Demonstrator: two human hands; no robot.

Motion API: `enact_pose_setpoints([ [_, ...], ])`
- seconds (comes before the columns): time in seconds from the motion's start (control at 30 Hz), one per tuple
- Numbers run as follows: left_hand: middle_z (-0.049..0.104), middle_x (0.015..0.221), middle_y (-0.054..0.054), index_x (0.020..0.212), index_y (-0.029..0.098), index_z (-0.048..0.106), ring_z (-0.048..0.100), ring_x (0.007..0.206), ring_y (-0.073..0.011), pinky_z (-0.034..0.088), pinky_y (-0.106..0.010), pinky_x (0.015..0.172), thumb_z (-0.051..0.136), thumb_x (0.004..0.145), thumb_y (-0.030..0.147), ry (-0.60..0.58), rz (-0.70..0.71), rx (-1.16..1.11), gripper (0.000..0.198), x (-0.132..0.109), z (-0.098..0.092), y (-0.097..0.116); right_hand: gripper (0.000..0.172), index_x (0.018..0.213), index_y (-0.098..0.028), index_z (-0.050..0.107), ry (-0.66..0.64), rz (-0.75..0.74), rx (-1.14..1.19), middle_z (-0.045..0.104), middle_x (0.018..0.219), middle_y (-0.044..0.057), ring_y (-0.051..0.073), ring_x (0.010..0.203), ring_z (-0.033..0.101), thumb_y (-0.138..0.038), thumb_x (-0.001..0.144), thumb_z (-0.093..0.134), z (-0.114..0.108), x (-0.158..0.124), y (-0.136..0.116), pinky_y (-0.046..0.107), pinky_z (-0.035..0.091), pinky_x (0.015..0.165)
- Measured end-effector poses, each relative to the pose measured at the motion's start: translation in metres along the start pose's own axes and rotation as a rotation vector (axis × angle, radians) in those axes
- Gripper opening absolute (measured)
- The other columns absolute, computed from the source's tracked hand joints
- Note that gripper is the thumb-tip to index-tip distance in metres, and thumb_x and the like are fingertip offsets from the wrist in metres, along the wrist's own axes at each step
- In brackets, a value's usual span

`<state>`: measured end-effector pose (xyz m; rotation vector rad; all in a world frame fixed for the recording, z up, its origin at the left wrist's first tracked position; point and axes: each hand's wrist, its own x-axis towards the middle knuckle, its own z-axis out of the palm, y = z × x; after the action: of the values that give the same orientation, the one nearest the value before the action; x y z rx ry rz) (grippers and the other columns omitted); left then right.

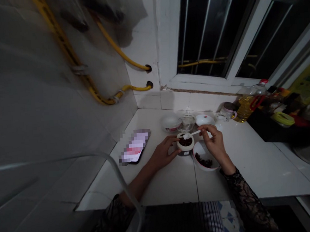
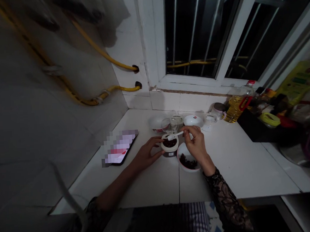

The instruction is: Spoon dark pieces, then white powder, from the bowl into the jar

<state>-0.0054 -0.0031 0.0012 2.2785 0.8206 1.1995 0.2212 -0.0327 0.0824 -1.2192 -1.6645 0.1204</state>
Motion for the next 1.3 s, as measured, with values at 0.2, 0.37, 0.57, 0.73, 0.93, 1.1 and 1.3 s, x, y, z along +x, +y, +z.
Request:
enact_pose_setpoints([
  [0.2,0.058,0.125,-0.01,0.12,0.024,0.054,0.062,0.112,-0.0227,0.059,-0.037,0.085,0.063,0.088,0.031,0.004,-0.004,0.005,0.034,0.0,0.0,0.0,0.022,0.088,-0.023,0.066,-0.084,-0.233,-0.147,0.069,0.072,0.002,0.019,0.073,0.06,-0.02,0.093,0.045,0.001,-0.003,-0.004,0.039,0.042,0.087],
  [0.37,0.058,0.125,-0.011,0.121,0.024,0.053,0.062,0.114,-0.0232,0.059,-0.036,0.084,0.061,0.089,0.03,0.012,0.02,0.01,0.033,0.0,0.0,0.0,0.02,0.088,-0.023,0.066,-0.028,-0.277,-0.15,0.068,0.072,0.002,0.019,0.073,0.06,-0.019,0.092,0.046,-0.02,0.0,-0.003,0.039,0.043,0.085],
  [0.57,0.058,0.126,-0.011,0.121,0.024,0.054,0.062,0.112,-0.0231,0.06,-0.036,0.082,0.062,0.089,0.031,0.012,0.014,0.007,0.034,-0.001,0.001,-0.002,0.02,0.083,-0.022,0.068,-0.192,-0.094,-0.227,0.068,0.072,0.003,0.021,0.076,0.061,-0.018,0.086,0.049,-0.051,-0.001,0.024,0.034,0.046,0.076],
  [0.73,0.058,0.126,-0.012,0.121,0.024,0.054,0.063,0.112,-0.023,0.06,-0.036,0.082,0.062,0.089,0.031,0.016,0.014,-0.002,0.034,-0.002,0.001,-0.003,0.024,0.085,-0.02,0.071,-0.391,-0.029,-0.285,0.07,0.076,0.006,0.022,0.078,0.061,-0.015,0.084,0.047,-0.047,-0.014,0.036,0.036,0.045,0.079],
  [0.93,0.059,0.125,-0.012,0.12,0.023,0.054,0.062,0.113,-0.0235,0.06,-0.037,0.082,0.061,0.089,0.033,0.006,0.002,0.005,0.033,-0.001,0.0,-0.001,0.023,0.078,-0.021,0.07,-0.486,0.124,-0.031,0.067,0.061,0.002,0.021,0.079,0.06,-0.017,0.081,0.048,-0.029,-0.026,0.037,0.03,0.045,0.07],
  [1.1,0.058,0.128,-0.012,0.12,0.024,0.053,0.061,0.115,-0.0242,0.06,-0.038,0.083,0.061,0.09,0.032,-0.004,-0.01,0.006,0.033,-0.001,0.0,0.001,0.018,0.072,-0.019,0.068,-0.449,0.302,0.192,0.063,0.056,-0.001,0.015,0.058,0.057,-0.023,0.075,0.05,-0.029,-0.026,0.039,0.028,0.044,0.063],
  [1.3,0.058,0.127,-0.012,0.121,0.023,0.053,0.063,0.112,-0.0235,0.06,-0.038,0.083,0.061,0.09,0.032,-0.002,-0.008,0.012,0.033,-0.001,-0.001,0.002,0.021,0.074,-0.019,0.069,-0.384,0.35,0.183,0.064,0.057,-0.001,0.016,0.058,0.06,-0.028,0.076,0.05,-0.035,-0.026,0.039,0.028,0.046,0.064],
])
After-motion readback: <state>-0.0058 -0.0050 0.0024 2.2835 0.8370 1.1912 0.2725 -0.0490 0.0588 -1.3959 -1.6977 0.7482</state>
